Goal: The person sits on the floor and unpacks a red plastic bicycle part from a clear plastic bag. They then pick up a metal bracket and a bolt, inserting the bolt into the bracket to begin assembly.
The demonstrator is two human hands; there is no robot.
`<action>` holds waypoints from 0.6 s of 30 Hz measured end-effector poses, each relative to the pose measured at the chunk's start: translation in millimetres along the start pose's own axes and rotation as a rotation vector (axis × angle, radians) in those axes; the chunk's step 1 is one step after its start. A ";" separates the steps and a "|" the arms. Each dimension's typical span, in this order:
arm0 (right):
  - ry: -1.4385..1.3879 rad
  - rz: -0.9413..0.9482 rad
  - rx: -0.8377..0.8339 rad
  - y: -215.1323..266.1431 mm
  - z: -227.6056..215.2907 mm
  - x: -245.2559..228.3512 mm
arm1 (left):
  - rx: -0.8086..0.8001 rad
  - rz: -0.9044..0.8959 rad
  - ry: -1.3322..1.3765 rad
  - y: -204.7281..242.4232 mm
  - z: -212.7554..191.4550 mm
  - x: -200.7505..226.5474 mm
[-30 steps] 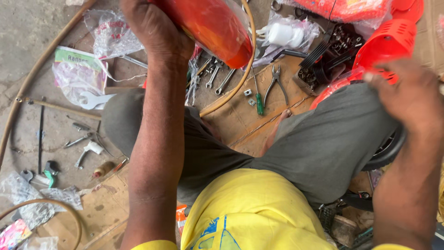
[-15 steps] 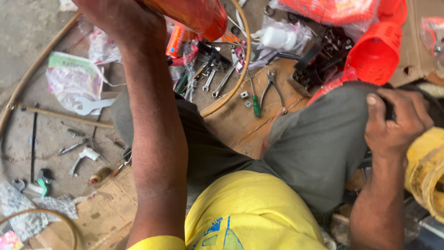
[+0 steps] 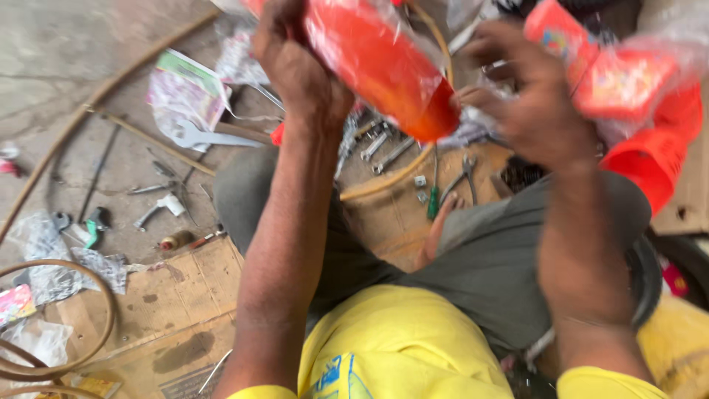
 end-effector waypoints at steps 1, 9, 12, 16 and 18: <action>-0.392 -0.017 -0.079 -13.5 26.0 0.4 | 0.016 -0.033 0.055 0.8 -0.9 -0.1; -1.095 0.122 -0.234 -16.4 91.0 7.3 | -0.142 -0.113 0.058 -3.9 37.0 14.9; -0.830 0.067 -0.257 -23.8 89.9 -3.9 | -0.142 -0.135 0.018 -0.9 44.0 16.2; -0.298 -0.088 -0.135 -23.6 76.7 -20.8 | -0.177 -0.136 -0.083 12.1 51.0 8.9; -0.194 -0.161 -0.051 -21.7 66.0 -32.3 | -0.113 -0.128 -0.133 18.5 48.8 6.6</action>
Point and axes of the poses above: each hand's wrist, its own y-axis away from the middle knuckle, its own z-axis out of the palm, x = y × z, the point moved 9 cm from there along -y, towards the middle knuckle, and after that the axes turned 4 degrees about y, right-handed, at the moved point
